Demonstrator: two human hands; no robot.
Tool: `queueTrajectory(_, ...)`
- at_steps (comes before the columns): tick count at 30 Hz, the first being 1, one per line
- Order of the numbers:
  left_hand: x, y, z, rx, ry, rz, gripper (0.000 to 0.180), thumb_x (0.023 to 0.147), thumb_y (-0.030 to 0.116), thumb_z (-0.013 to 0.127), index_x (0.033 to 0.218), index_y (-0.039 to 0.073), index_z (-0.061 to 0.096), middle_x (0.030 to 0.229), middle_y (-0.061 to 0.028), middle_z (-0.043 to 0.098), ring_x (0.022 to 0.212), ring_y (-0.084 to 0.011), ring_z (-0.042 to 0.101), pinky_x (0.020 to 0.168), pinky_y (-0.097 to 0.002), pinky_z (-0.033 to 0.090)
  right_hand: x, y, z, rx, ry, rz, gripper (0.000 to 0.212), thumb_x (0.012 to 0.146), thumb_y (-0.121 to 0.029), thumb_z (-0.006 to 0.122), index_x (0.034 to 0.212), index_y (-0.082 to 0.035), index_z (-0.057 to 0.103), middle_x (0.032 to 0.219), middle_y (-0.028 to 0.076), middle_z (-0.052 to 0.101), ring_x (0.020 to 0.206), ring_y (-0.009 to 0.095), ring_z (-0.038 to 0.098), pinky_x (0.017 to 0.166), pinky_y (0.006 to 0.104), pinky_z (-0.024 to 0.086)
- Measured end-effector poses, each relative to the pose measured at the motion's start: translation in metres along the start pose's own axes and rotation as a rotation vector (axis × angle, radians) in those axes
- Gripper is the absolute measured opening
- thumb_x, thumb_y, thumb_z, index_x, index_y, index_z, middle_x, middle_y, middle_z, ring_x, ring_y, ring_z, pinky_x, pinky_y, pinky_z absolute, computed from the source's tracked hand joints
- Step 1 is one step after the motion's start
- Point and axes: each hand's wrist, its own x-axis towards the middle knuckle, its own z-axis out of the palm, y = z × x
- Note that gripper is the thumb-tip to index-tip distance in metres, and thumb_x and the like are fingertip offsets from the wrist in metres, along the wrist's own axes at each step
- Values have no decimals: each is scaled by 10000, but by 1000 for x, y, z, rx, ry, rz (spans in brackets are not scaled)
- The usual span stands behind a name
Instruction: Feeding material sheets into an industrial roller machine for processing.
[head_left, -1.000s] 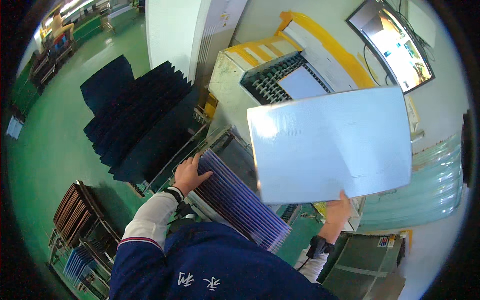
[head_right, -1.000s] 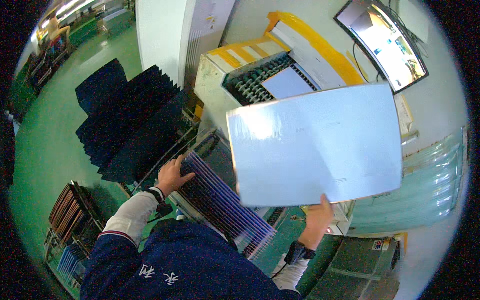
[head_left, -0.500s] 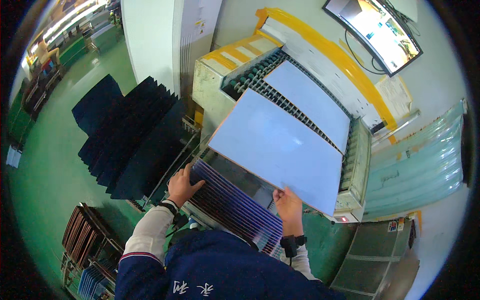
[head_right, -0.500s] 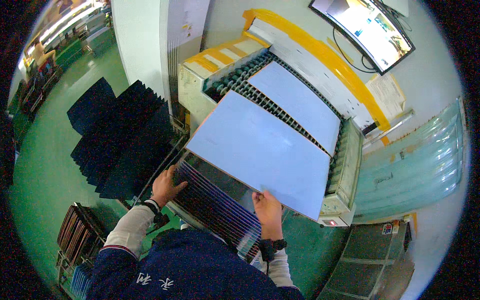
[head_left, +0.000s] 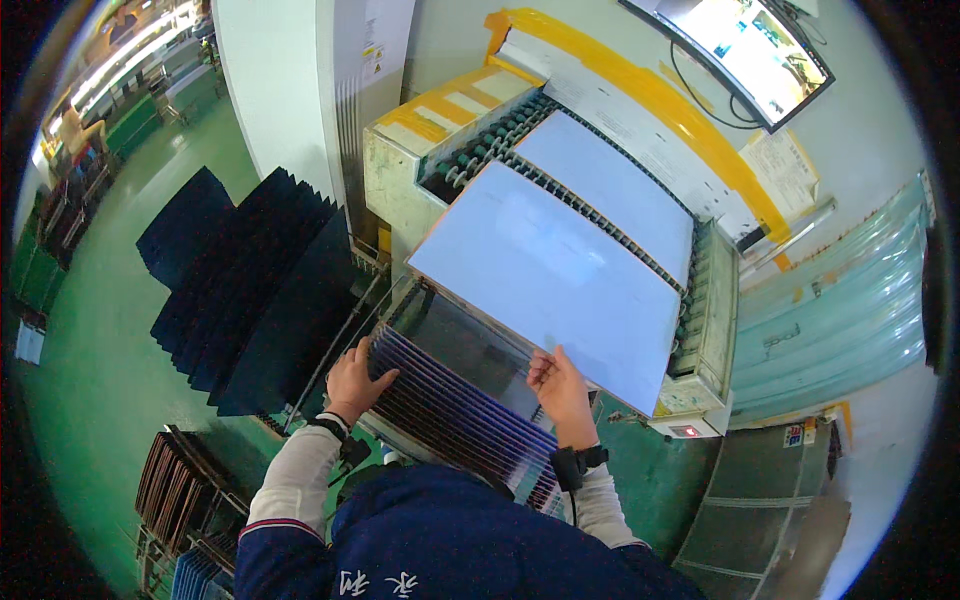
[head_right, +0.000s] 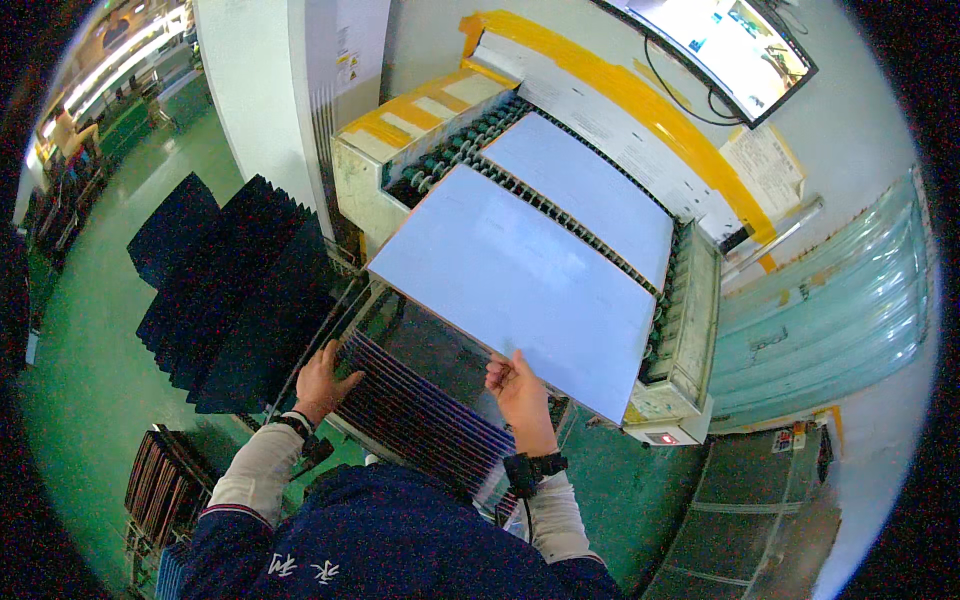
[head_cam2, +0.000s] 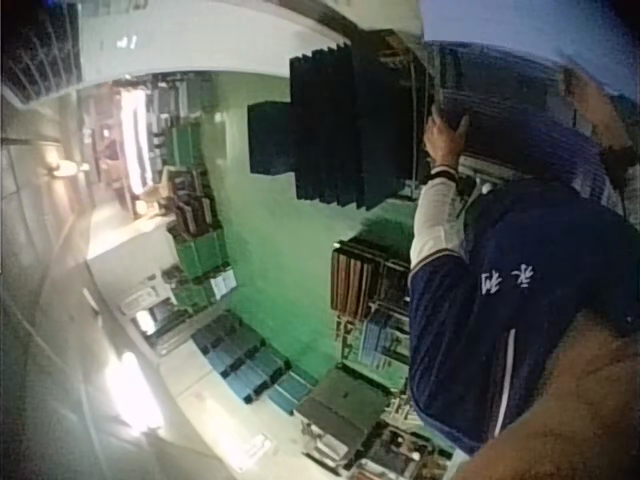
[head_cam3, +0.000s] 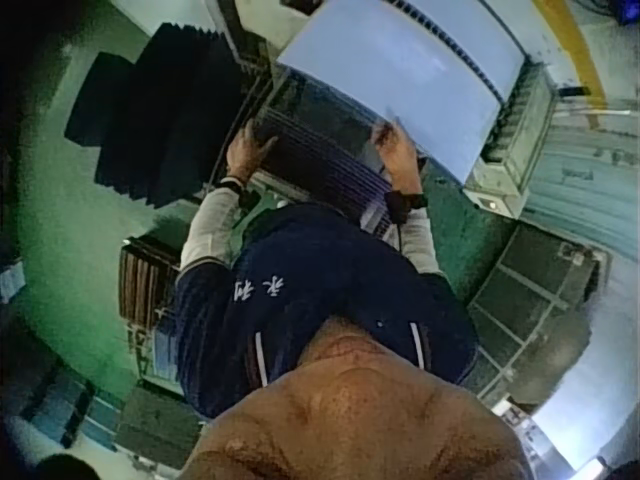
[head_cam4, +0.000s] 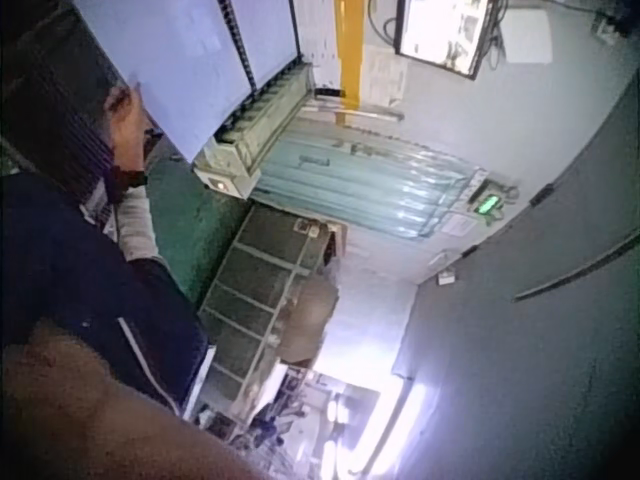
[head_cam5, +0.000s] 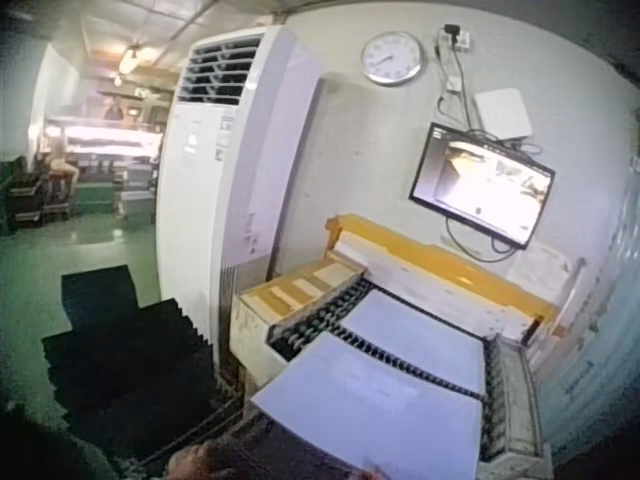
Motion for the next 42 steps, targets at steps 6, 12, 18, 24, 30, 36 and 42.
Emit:
queueTrajectory(6,-1,5,-2,21,19,0,900,795,579,793,1462,58,489,1190,-182,686,1070,-360,671,912,-453,548,23,-12,-6,-2,-97,-69,444,1041,-398,599,1117,34,665,937,103,663,870,212,617,795,359,527)
queueTrajectory(12,0,4,0,49,32,9,909,797,573,795,1469,48,483,1209,-190,682,1085,-364,668,930,-451,544,32,-22,3,-8,-25,-83,442,1035,-392,609,1104,40,666,933,85,656,851,207,610,778,347,520)
queueTrajectory(18,2,7,-1,59,22,18,902,802,561,797,1452,19,486,1209,-201,679,1102,-363,662,949,-446,536,44,-26,-4,7,-16,-84,447,1033,-407,602,1085,30,683,888,88,672,819,205,621,769,351,515)
queueTrajectory(24,2,9,-5,43,3,9,911,805,574,788,1460,21,481,1203,-202,678,1109,-364,656,958,-446,530,51,-33,-3,2,-1,-81,438,1028,-401,603,1068,28,683,878,95,674,812,206,619,759,351,511)
queueTrajectory(30,2,7,-3,55,8,6,926,807,595,775,1471,25,475,1192,-198,680,1100,-361,659,946,-439,534,58,-39,0,-1,-18,-107,425,1034,-384,595,1078,31,674,908,88,652,829,209,607,755,339,510)
queueTrajectory(36,3,13,-8,18,3,7,893,810,585,782,1452,36,489,1169,-191,681,1061,-359,667,916,-445,541,62,-45,2,2,34,-130,429,1035,-388,594,1091,30,670,904,85,653,819,209,604,747,335,504)
queueTrajectory(42,3,11,-6,12,11,10,889,809,574,790,1452,40,488,1172,-192,681,1052,-365,670,896,-454,548,68,-52,3,-18,9,-149,429,1033,-405,599,1086,16,664,891,73,647,820,199,599,738,331,488)
